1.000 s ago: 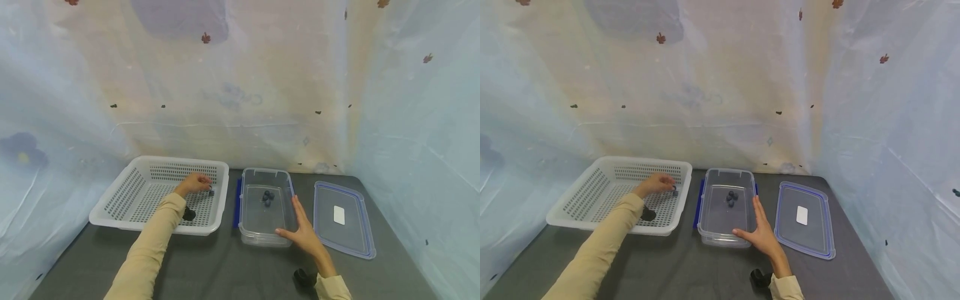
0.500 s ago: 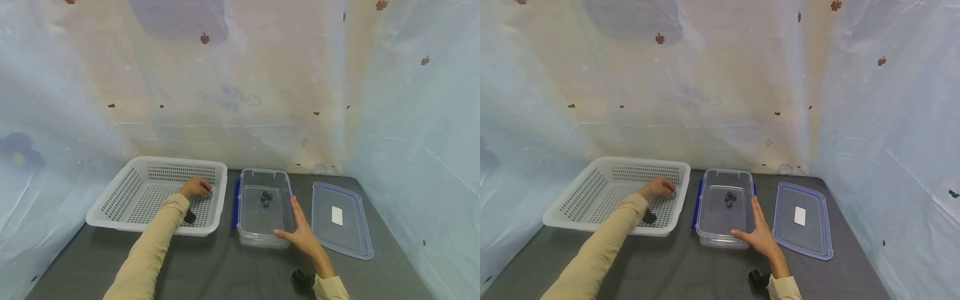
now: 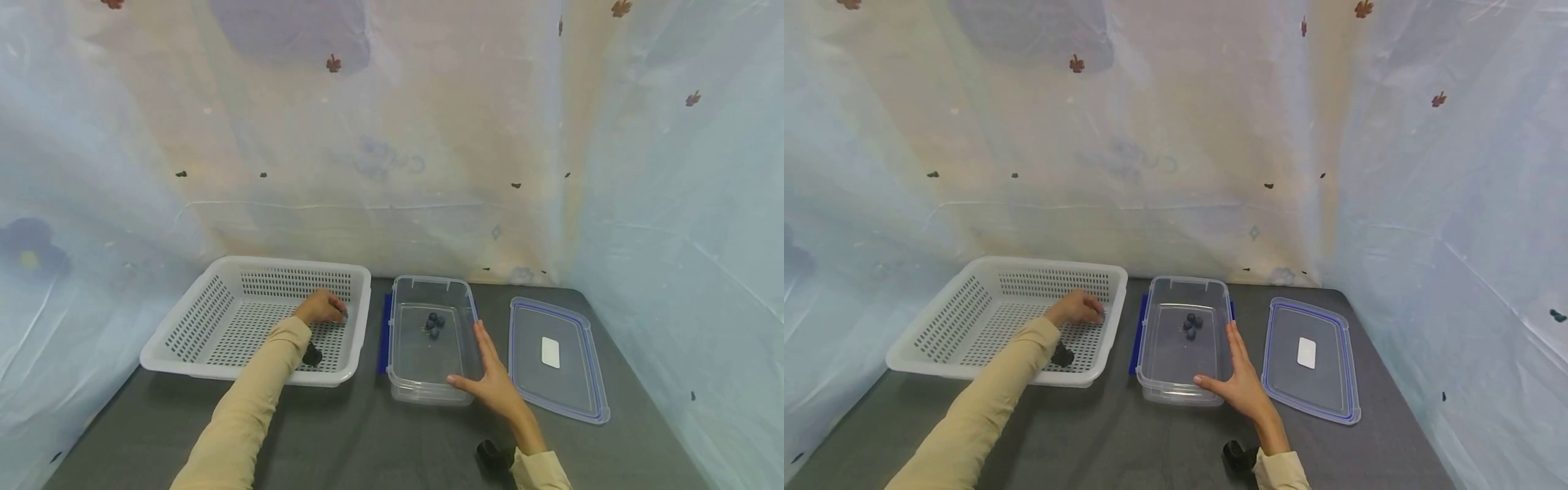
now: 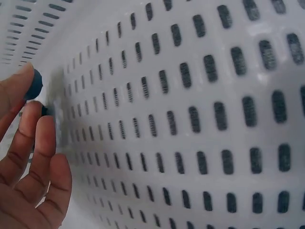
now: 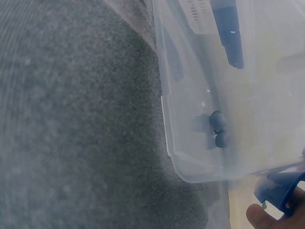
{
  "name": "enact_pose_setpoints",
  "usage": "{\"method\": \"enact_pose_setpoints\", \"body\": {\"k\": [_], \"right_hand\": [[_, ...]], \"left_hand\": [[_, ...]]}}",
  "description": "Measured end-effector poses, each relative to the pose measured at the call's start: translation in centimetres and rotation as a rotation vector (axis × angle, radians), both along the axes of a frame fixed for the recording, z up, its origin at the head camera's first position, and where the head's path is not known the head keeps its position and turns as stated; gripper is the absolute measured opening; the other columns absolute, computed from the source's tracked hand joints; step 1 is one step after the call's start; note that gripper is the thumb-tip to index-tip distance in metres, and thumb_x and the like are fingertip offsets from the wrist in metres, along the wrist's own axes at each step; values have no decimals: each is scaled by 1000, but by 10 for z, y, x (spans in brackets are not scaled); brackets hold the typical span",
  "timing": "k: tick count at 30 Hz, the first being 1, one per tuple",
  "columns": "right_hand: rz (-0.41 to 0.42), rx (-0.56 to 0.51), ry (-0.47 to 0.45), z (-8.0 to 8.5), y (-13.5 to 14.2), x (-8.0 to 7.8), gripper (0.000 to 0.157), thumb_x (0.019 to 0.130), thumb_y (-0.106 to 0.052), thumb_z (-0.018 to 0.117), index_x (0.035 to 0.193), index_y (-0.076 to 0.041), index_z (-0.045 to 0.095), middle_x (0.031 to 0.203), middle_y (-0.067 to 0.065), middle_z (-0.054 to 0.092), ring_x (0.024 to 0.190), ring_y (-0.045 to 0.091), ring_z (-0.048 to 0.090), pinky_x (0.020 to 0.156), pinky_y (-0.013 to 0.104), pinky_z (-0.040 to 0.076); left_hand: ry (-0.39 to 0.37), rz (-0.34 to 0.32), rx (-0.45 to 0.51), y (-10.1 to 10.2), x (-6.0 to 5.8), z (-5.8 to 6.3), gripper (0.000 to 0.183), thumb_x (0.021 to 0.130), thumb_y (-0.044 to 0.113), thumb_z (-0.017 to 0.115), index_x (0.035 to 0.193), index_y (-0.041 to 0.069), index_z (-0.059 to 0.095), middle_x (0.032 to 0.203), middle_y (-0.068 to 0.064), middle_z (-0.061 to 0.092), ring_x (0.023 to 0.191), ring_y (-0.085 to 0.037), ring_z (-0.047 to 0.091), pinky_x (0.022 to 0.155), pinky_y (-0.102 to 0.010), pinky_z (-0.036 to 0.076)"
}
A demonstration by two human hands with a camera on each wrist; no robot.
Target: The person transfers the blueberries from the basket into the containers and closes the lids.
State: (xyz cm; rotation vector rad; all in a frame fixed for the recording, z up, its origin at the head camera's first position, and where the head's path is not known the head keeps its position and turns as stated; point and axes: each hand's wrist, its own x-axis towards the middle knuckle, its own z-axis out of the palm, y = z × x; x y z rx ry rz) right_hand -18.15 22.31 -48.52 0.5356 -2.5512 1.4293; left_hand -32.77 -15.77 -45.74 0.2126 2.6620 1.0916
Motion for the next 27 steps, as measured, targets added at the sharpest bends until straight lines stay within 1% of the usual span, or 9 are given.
{"method": "enact_pose_setpoints", "body": {"k": [4,6,10,14,16,19,23,25,27], "right_hand": [[0,-1,-3,1,0,1,113,71,-25,85,156,-8,12,161,12,4,144,40,6,104,70,13],[1,-2,-4,1,0,1,113,70,-25,85,156,-9,12,161,11,4,144,40,6,104,70,13],[2,-1,-5,1,0,1,113,70,-24,85,156,-9,12,161,12,4,144,40,6,104,70,13],[-4,6,-14,1,0,1,114,71,-26,85,156,-9,11,161,12,3,144,40,6,104,70,13],[-3,7,-19,2,0,0,113,72,-27,85,156,-7,11,161,12,3,144,40,5,104,70,13],[0,9,-26,2,0,1,113,73,-27,84,156,-6,10,161,13,2,144,41,5,104,70,14],[1,4,-34,3,-1,2,112,74,-28,83,156,-6,10,161,11,1,144,41,4,104,70,14],[1,-1,-35,3,-1,2,111,74,-27,83,155,-6,10,161,11,1,144,41,4,104,70,14],[2,-5,-36,3,-2,3,111,74,-27,83,155,-5,10,161,11,1,144,41,4,103,71,13]], "left_hand": [[-14,12,8,-1,-2,1,25,78,10,79,102,4,72,93,-6,70,82,-20,63,72,-34,51],[-16,17,9,-1,-3,2,25,79,12,79,101,5,73,92,-5,70,79,-19,63,68,-33,50],[1,6,26,-2,-3,7,24,78,11,79,100,4,73,86,-5,70,73,-17,62,60,-29,49],[5,15,40,-4,-3,14,25,79,14,79,101,4,73,81,-5,70,72,-17,63,59,-28,48],[3,18,53,-5,-2,18,27,81,15,78,104,4,72,82,-5,70,74,-17,64,61,-30,49],[-7,36,90,-6,-1,24,29,82,17,78,108,4,71,86,-7,70,78,-20,65,64,-31,50],[-2,38,161,-6,1,31,31,84,15,76,112,2,70,92,-9,70,83,-24,66,65,-33,51],[7,26,195,-5,3,34,33,85,15,74,115,1,68,94,-10,70,87,-27,66,67,-35,51],[19,12,234,-5,4,38,35,86,14,74,117,-1,66,97,-11,70,92,-32,65,73,-40,52]]}}
